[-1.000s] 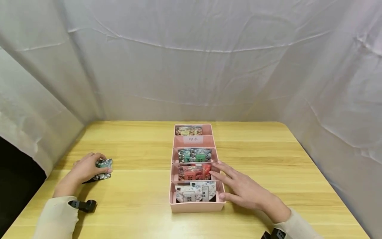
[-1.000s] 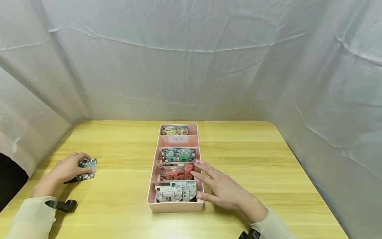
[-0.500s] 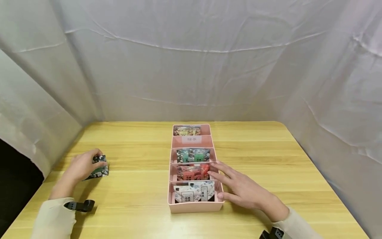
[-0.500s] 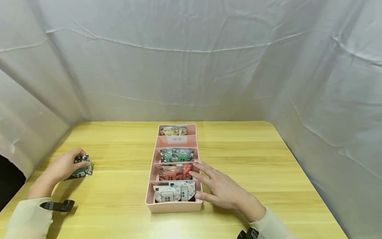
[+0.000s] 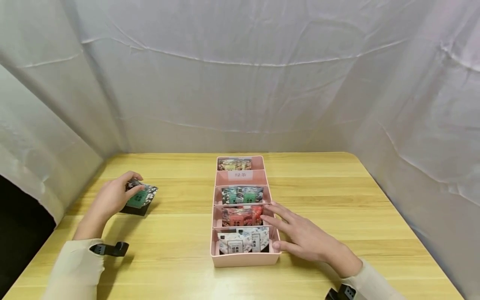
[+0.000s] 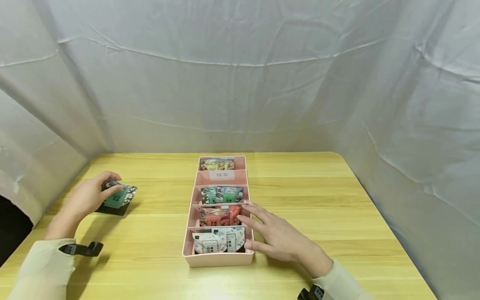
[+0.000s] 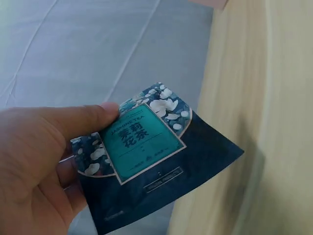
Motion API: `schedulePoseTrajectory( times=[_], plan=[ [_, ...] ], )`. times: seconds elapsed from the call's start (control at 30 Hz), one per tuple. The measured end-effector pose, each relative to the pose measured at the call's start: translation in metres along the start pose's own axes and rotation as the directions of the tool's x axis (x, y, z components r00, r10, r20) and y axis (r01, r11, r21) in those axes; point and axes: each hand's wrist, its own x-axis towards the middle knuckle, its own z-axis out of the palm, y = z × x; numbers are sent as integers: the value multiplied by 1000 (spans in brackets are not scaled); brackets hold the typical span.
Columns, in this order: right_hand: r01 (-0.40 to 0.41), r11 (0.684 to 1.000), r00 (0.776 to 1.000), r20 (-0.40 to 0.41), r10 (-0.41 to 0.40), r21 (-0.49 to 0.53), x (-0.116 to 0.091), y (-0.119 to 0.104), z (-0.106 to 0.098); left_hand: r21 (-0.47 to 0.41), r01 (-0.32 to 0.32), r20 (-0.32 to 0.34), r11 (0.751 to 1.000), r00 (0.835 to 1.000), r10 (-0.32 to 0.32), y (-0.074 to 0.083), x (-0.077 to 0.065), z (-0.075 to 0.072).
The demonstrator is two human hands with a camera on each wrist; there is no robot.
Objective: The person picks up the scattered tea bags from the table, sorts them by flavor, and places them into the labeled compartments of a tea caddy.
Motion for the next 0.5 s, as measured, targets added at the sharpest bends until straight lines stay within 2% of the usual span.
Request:
schedulePoseTrajectory(
  times=[0.2,0.5],
  plan=[
    [-14,1000,1000,12,14,3,0,0,-1,-60,-47,-19,997,999,46,17,15,4],
    [-2,1000,1000,1,2,-5,0,0,-1,-121,-105,21,987,994,109,38,36,13]
  ],
)
